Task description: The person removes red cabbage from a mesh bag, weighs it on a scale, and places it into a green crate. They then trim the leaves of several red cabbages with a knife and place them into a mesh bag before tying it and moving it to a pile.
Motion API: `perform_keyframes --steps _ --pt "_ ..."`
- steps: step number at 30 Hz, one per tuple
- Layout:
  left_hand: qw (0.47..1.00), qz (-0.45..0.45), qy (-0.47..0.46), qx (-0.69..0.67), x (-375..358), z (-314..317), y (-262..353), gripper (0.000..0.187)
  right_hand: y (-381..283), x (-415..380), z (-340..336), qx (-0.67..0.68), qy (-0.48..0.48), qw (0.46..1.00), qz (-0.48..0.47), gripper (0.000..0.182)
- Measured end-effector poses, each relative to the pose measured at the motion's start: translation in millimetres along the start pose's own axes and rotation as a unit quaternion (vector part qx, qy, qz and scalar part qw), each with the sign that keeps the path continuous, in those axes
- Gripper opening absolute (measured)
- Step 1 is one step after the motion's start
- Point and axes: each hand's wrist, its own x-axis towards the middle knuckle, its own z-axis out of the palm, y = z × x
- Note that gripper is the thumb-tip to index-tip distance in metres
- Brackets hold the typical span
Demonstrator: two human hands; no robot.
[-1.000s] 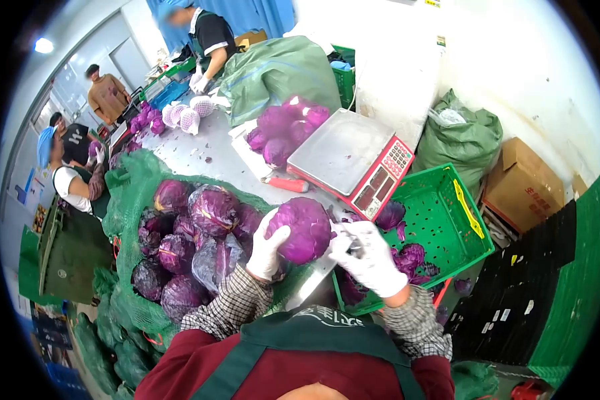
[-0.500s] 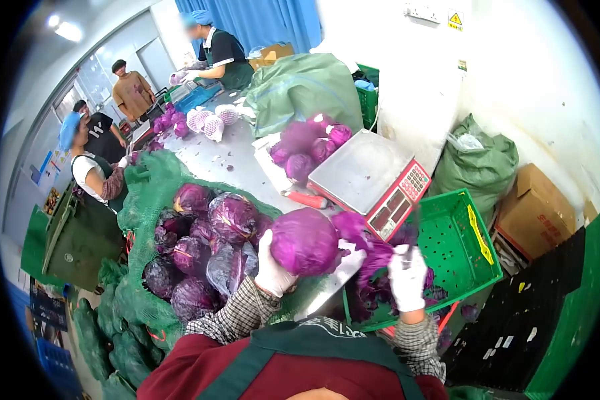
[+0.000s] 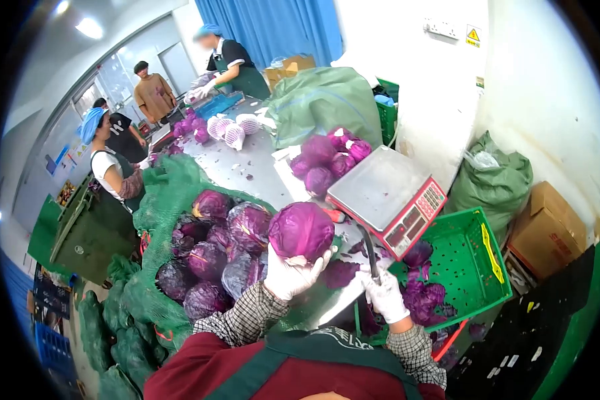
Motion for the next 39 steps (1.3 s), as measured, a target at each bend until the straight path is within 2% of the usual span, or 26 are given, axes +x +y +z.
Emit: perform_keyframes --steps 6,7,10,14,15,16,17,18,19,20,21,22,23,24,25,26,27,28,30,31,34,35,36,37,38,39 --pt "0.991 0.104 -0.009 0.089 -7.0 2.5 20.7 0.081 27.4 1.7 24.8 0.024 -0.008 0.999 0.021 0.026" --pt "0.983 0.134 0.011 0.122 -6.3 3.5 25.3 0.092 34.9 3.7 27.5 0.028 -0.009 0.999 0.040 0.026" --pt "0.978 0.168 0.032 0.122 -10.4 18.1 32.4 0.093 45.2 2.4 38.4 0.097 -0.025 0.993 0.068 0.024" --pt "0.966 0.200 0.059 0.152 -17.6 74.9 41.7 0.070 61.7 -6.9 49.0 0.097 -0.079 0.988 0.088 0.023" --pt "0.958 0.205 0.053 0.194 -15.7 86.6 56.6 0.073 68.6 -9.7 49.6 0.055 -0.107 0.991 0.053 0.025" --pt "0.948 0.209 0.047 0.236 -16.7 97.4 73.9 0.076 72.2 -12.2 48.7 0.006 -0.124 0.990 0.068 0.027" --pt "0.886 0.307 0.048 0.344 -11.5 104.0 94.9 0.077 97.0 -12.4 44.4 -0.060 -0.152 0.986 0.023 0.030" --pt "0.800 0.398 0.047 0.445 -4.2 108.7 120.5 0.077 108.0 -11.1 41.4 -0.089 -0.172 0.981 0.007 0.030" --pt "0.682 0.433 0.046 0.587 0.9 118.7 146.8 0.076 116.0 -8.6 38.7 -0.118 -0.193 0.974 -0.021 0.029" --pt "0.540 0.453 0.042 0.708 6.7 124.9 175.3 0.076 123.6 -5.6 36.8 -0.140 -0.206 0.967 -0.049 0.029" --pt "0.355 0.518 0.124 0.769 20.3 114.2 214.9 0.076 127.8 -2.6 36.4 -0.145 -0.202 0.967 -0.056 0.028" --pt "0.240 0.495 0.163 0.819 30.9 113.8 242.6 0.085 124.6 0.3 38.1 -0.161 -0.192 0.964 -0.091 0.026" --pt "0.165 0.445 0.195 0.859 38.7 121.5 247.5 0.089 98.1 1.3 49.4 0.013 -0.119 0.981 0.152 0.023" --pt "0.088 0.390 0.224 0.889 47.0 128.4 252.0 0.092 104.5 4.8 44.5 -0.041 -0.126 0.983 0.130 0.020" --pt "0.044 0.379 0.224 0.897 62.4 106.8 296.2 0.090 115.2 8.9 39.7 -0.037 -0.115 0.982 0.143 0.019" --pt "-0.026 0.278 0.258 0.925 69.1 113.6 298.4 0.091 115.5 14.0 37.9 -0.032 -0.102 0.982 0.156 0.019" --pt "-0.054 0.188 0.280 0.940 79.5 114.1 306.6 0.095 113.5 18.5 33.8 -0.193 -0.162 0.967 -0.037 0.021" --pt "-0.082 0.097 0.300 0.945 89.1 112.2 314.4 0.099 111.6 20.3 35.1 -0.031 -0.073 0.985 0.156 0.023" --pt "-0.150 -0.006 0.306 0.940 106.9 100.4 333.9 0.099 98.2 26.8 35.2 -0.020 -0.050 0.979 0.197 0.025" --pt "-0.185 -0.041 0.309 0.932 113.2 95.9 337.3 0.098 62.8 33.9 40.5 -0.040 -0.050 0.978 0.200 0.025" --pt "-0.161 -0.019 0.334 0.929 122.3 61.2 383.1 0.098 74.5 40.1 40.6 -0.031 -0.042 0.973 0.224 0.026" --pt "-0.099 0.005 0.367 0.925 125.7 48.7 401.8 0.097 77.4 41.6 40.3 -0.051 -0.042 0.976 0.207 0.026" --pt "-0.099 -0.011 0.361 0.927 124.8 56.0 401.8 0.083 70.2 43.9 43.8 -0.012 -0.036 0.969 0.244 0.027" --pt "-0.120 0.013 0.361 0.925 123.0 47.7 424.9 0.062 72.8 43.5 45.3 -0.003 -0.043 0.973 0.225 0.027" --pt "-0.131 0.074 0.384 0.911 115.8 51.8 431.1 0.048 76.2 42.7 46.4 0.006 -0.052 0.978 0.204 0.028" --pt "-0.159 0.156 0.387 0.895 106.3 54.9 441.7 0.052 73.0 42.7 48.0 -0.047 -0.065 0.980 0.184 0.028"
